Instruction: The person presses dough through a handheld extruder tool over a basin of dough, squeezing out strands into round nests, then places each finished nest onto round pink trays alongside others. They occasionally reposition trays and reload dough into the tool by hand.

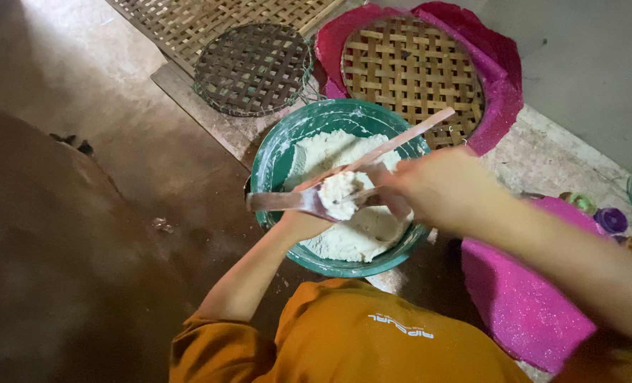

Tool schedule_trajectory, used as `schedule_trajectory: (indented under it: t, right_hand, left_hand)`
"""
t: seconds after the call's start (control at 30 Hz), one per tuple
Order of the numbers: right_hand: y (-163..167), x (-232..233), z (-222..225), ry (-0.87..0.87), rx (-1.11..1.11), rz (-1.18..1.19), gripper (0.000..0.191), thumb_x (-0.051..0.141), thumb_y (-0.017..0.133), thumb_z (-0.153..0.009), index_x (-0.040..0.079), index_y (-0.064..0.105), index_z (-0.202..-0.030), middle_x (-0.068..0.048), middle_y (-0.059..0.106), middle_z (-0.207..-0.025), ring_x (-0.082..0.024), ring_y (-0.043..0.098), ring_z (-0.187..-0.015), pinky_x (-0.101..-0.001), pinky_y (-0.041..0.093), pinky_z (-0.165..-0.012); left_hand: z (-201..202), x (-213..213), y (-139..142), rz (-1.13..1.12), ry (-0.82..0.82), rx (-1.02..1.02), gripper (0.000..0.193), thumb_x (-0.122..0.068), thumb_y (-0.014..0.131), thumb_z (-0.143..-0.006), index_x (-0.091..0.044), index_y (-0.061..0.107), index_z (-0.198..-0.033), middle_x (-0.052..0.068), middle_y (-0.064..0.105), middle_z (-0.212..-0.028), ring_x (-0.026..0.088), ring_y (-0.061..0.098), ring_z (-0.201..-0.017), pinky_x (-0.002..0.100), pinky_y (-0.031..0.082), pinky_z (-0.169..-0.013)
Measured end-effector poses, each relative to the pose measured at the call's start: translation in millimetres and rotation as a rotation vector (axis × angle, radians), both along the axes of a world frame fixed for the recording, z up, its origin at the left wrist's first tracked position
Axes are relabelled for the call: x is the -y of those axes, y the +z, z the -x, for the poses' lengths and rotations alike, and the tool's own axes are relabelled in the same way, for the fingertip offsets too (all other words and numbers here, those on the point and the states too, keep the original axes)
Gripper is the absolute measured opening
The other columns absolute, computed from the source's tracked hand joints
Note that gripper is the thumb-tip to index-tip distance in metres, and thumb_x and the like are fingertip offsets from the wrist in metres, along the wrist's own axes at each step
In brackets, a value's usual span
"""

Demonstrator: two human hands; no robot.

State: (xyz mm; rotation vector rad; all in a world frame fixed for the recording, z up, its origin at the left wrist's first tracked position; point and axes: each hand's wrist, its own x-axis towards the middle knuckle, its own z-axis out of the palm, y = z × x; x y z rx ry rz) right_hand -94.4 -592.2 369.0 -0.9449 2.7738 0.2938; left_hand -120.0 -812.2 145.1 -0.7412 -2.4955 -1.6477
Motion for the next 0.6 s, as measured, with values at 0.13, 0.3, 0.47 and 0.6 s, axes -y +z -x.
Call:
schedule_trajectory:
  t: [0.13,0.3,0.47,0.6]
  right_hand:
    - [-20.9,41.2,-14.6,0.293,-0.213,-0.043,0.016,0.019,0.065,-0.083,0.009,0.065,-0.095,-0.007,0.068,-0.082,-0.024,0.072,-0.064,-0.0380,0.057,-0.056]
    - [-2.6,-6.9,-25.0,0.093,-0.171,0.001,0.027,0.017,0.068,-0.072,0.017,0.067,-0.099,-0.004,0.067,-0.081,-0.028,0.071,-0.069,-0.0395,0.056,-0.054]
    - [-36.2,22.8,-15.6,0.220,-0.306,-0.082,0.018,0.020,0.067,-0.077,0.010,0.064,-0.092,-0.007,0.067,-0.078,-0.024,0.070,-0.058,-0.0362,0.056,-0.049]
    - [-40.6,42.8,-14.9,0.268,-0.299,0.092,0.012,0.020,0.066,-0.079,0.010,0.064,-0.087,-0.008,0.067,-0.075,-0.024,0.069,-0.057,-0.0371,0.055,-0.051]
  left_hand:
    - [-1.2,-8.7,15.2,0.211,0.024,-0.260,0.059,-0.032,0.084,-0.080,-0.014,0.064,-0.132,0.012,0.068,-0.132,0.029,0.064,-0.122,0.039,0.051,-0.103]
    - [-0.6,16.5,38.8,0.254,0.224,-0.118,0.065,-0.035,0.081,-0.084,-0.017,0.056,-0.141,0.008,0.068,-0.130,0.026,0.069,-0.117,0.036,0.056,-0.099]
    - [-1.3,12.9,45.5,0.363,0.188,-0.152,0.098,-0.037,0.086,-0.063,-0.017,0.042,-0.149,0.009,0.064,-0.130,0.030,0.065,-0.110,0.039,0.055,-0.091]
    - [10.1,3.9,23.1,0.382,0.211,-0.379,0.084,-0.031,0.080,-0.073,-0.017,0.044,-0.148,0.010,0.062,-0.138,0.031,0.062,-0.118,0.043,0.053,-0.092]
